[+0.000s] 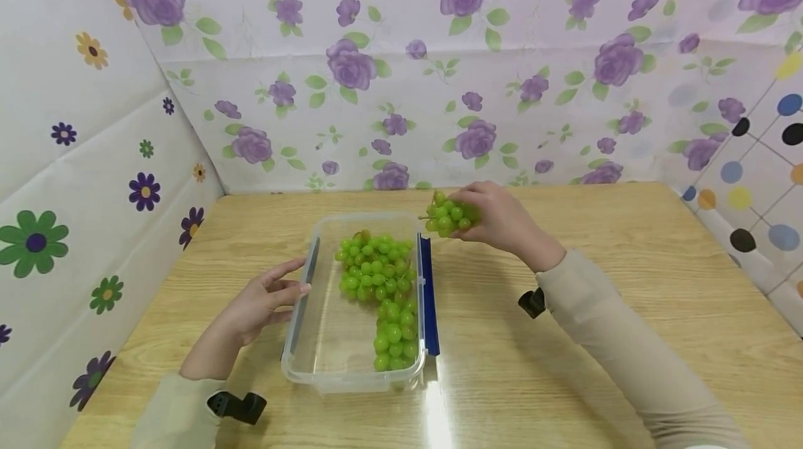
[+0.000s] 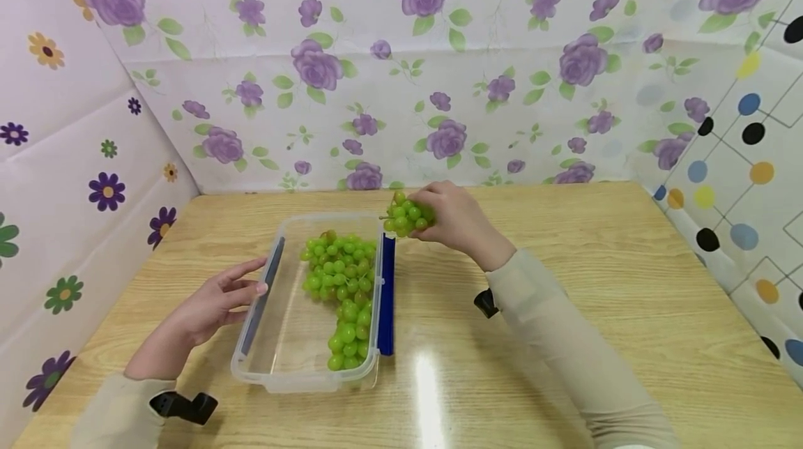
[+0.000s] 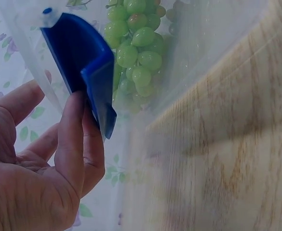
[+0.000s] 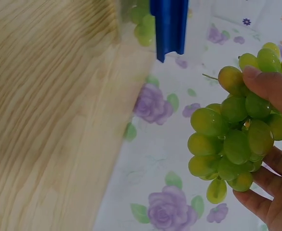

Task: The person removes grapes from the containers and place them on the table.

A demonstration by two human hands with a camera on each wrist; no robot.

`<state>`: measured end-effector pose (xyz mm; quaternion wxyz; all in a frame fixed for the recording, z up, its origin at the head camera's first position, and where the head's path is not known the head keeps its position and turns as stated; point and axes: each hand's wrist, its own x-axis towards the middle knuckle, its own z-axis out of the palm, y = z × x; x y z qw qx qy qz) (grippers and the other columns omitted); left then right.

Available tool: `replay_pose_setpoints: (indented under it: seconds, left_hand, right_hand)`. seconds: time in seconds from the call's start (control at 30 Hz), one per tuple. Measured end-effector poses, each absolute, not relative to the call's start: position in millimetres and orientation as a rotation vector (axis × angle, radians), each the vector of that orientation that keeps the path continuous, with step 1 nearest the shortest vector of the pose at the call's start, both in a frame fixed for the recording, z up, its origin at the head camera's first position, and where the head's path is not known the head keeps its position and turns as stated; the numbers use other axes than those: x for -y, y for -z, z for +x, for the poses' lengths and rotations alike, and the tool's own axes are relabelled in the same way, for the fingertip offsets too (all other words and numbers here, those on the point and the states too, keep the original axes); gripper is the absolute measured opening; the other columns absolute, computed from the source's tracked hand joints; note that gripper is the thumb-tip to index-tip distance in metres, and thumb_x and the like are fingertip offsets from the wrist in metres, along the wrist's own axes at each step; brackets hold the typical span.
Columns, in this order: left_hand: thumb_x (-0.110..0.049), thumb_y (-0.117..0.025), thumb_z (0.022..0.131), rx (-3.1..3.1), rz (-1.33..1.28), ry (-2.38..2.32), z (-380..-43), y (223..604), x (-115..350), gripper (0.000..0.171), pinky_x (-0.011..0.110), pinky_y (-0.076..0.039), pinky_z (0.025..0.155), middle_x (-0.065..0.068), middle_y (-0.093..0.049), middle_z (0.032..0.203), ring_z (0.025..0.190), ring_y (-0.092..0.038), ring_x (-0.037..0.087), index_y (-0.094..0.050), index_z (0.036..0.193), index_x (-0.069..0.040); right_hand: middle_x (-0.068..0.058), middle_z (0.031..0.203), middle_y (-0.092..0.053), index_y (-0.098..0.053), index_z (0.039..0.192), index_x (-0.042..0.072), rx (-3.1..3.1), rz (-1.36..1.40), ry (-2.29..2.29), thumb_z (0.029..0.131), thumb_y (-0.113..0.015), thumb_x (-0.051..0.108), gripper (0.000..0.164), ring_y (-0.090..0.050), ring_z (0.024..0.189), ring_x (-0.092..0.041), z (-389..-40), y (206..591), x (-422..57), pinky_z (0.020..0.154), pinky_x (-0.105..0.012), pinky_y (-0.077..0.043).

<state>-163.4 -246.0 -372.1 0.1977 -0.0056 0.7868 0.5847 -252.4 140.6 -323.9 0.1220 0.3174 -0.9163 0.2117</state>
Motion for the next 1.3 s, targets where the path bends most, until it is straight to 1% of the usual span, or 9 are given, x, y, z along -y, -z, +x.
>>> replay_pose_setpoints:
  seconds: [0.13, 0.37, 0.6, 0.83, 1.0, 1.2, 1.3]
  left_hand:
    - [-0.030, -0.058, 0.095, -2.207, -0.013, -1.639, -163.1, 372.0, 245.7, 0.071, 0.045, -0.045, 0.096, 0.019, -0.044, 0.133, 0.115, -0.053, 0.024, -0.019, 0.153, -0.015]
    - [-0.028, -0.058, 0.095, -2.206, 0.003, -1.646, -162.8, 370.8, 245.1, 0.071, 0.043, -0.047, 0.094, 0.020, -0.042, 0.137, 0.118, -0.052, 0.027, -0.019, 0.153, -0.016]
    - [-0.029, -0.060, 0.095, -2.221, -0.002, -1.640, -164.3, 370.5, 244.8, 0.071, 0.043, -0.048, 0.093, 0.020, -0.042, 0.135, 0.113, -0.054, 0.022, -0.021, 0.153, -0.016]
    - [-0.029, -0.059, 0.095, -2.224, 0.002, -1.630, -162.7, 370.0, 245.0, 0.071, 0.047, -0.046, 0.095, 0.020, -0.043, 0.134, 0.116, -0.052, 0.026, -0.020, 0.153, -0.016]
    - [-0.028, -0.059, 0.095, -2.219, 0.008, -1.643, -161.9, 369.9, 244.5, 0.071, 0.046, -0.046, 0.095, 0.020, -0.044, 0.133, 0.118, -0.051, 0.029, -0.020, 0.153, -0.015]
    - [-0.028, -0.059, 0.095, -2.229, 0.004, -1.644, -162.2, 371.6, 244.3, 0.071, 0.043, -0.048, 0.092, 0.019, -0.044, 0.132, 0.106, -0.055, 0.018, -0.020, 0.153, -0.015]
    - [-0.028, -0.059, 0.095, -2.233, 0.005, -1.644, -162.7, 371.8, 244.5, 0.070, 0.044, -0.048, 0.093, 0.020, -0.044, 0.133, 0.105, -0.055, 0.016, -0.020, 0.153, -0.015]
  right_hand:
    - [-0.016, 0.114, -0.064, -0.066, 0.118, 0.003, 2.681, 0.926, -0.577, 0.068, -0.086, 0.020, 0.056, -0.058, 0.106, -0.034, -256.7, 330.7, -143.5, 0.094, -0.048, -0.045]
    - [-0.016, 0.110, -0.065, -0.067, 0.114, 0.003, 2.653, 0.931, -0.523, 0.067, -0.087, 0.019, 0.054, -0.059, 0.102, -0.034, -261.9, 341.6, -148.3, 0.091, -0.048, -0.046]
    - [-0.016, 0.108, -0.066, -0.068, 0.113, 0.002, 2.652, 0.919, -0.482, 0.067, -0.087, 0.019, 0.053, -0.059, 0.100, -0.033, -265.1, 348.7, -154.6, 0.089, -0.047, -0.047]
    - [-0.017, 0.109, -0.066, -0.068, 0.114, 0.003, 2.681, 0.906, -0.434, 0.067, -0.086, 0.019, 0.052, -0.060, 0.100, -0.033, -268.0, 355.4, -157.3, 0.089, -0.048, -0.047]
    - [-0.018, 0.108, -0.066, -0.068, 0.112, 0.002, 2.685, 0.898, -0.405, 0.066, -0.087, 0.018, 0.053, -0.061, 0.098, -0.033, -271.0, 362.0, -158.3, 0.088, -0.047, -0.048]
    - [-0.017, 0.107, -0.067, -0.068, 0.112, 0.002, 2.695, 0.877, -0.372, 0.066, -0.087, 0.019, 0.053, -0.062, 0.097, -0.033, -273.7, 367.6, -160.1, 0.087, -0.047, -0.049]
    - [-0.017, 0.107, -0.067, -0.068, 0.113, 0.002, 2.699, 0.859, -0.364, 0.066, -0.087, 0.019, 0.053, -0.062, 0.097, -0.033, -276.6, 370.9, -160.9, 0.087, -0.048, -0.049]
